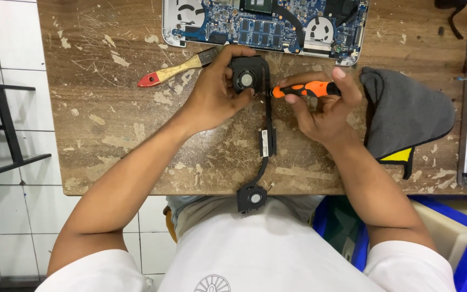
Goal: The person uses a screwdriver to remove screws from a laptop cooling fan assembly on a workbench. After detaching the fan, the person uses a brush to clean dust from the fan blades and the surrounding area.
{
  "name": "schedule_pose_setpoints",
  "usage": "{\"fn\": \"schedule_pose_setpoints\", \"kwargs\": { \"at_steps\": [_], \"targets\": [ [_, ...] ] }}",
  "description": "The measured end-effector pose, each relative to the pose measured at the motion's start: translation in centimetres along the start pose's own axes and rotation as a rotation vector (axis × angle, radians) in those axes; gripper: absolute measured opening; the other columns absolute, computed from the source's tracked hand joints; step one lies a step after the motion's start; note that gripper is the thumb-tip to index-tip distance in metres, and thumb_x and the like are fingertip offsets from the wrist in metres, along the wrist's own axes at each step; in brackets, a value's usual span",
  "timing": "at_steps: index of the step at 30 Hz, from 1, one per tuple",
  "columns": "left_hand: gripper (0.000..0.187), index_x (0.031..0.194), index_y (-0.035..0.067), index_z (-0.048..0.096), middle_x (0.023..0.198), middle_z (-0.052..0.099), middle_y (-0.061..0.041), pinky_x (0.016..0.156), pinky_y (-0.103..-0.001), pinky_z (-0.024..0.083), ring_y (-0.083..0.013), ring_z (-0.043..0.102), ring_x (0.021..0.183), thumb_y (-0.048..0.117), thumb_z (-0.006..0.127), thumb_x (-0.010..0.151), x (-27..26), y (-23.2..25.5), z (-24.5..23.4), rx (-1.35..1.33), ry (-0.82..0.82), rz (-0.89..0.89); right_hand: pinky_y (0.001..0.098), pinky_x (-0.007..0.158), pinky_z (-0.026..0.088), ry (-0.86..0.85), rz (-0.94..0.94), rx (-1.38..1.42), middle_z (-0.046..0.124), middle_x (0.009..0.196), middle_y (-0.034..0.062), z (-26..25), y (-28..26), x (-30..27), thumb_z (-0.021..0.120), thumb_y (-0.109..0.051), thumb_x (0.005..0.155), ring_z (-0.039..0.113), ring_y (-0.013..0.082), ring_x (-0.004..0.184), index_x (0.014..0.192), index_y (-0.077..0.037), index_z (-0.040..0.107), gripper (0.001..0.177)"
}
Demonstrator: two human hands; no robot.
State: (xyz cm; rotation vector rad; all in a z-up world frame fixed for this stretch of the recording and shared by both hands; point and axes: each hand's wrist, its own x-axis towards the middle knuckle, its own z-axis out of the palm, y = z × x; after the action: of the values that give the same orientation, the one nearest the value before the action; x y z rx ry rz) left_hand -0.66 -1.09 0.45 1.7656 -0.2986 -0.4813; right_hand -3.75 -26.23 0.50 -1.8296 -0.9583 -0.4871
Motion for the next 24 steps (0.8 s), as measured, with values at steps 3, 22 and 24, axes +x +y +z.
{"fn": "schedule_pose_setpoints", "kwargs": {
  "at_steps": [3,22,24],
  "targets": [
    [0.066,0.141,0.022,0.049,0.138,0.072,-0.018,0.077,-0.030,0.077,-0.0310,0.081,0.107,-0.003,0.080,0.089,-0.02,0.19,0.19,0.001,0.020,-0.044,0.0507,0.082,0.068,0.013,-0.026,0.029,0.070,0.101,0.0375,0.26,0.25,0.17,0.064,0.006,0.112,0.077,0.0476,0.090,0.161,-0.017,0.014,0.074],
    [0.064,0.139,0.023,0.049,0.137,0.074,-0.019,0.079,-0.031,0.077,-0.0306,0.082,0.107,-0.001,0.080,0.090,-0.06,0.27,0.30,-0.001,0.024,-0.061,0.0546,0.091,0.068,-0.016,0.004,0.061,0.068,0.110,0.0362,0.41,-0.21,0.45,0.065,0.012,0.111,0.076,0.0482,0.099,0.164,-0.019,0.015,0.079],
    [0.063,0.140,0.023,0.049,0.136,0.075,-0.018,0.078,-0.029,0.077,-0.0297,0.082,0.107,-0.001,0.080,0.090,-0.06,0.36,0.30,0.005,0.024,-0.074,0.0521,0.088,0.068,-0.021,0.006,0.040,0.068,0.109,0.0361,0.42,-0.31,0.51,0.065,0.010,0.112,0.076,0.0473,0.098,0.164,-0.019,0.015,0.078]
  ]
}}
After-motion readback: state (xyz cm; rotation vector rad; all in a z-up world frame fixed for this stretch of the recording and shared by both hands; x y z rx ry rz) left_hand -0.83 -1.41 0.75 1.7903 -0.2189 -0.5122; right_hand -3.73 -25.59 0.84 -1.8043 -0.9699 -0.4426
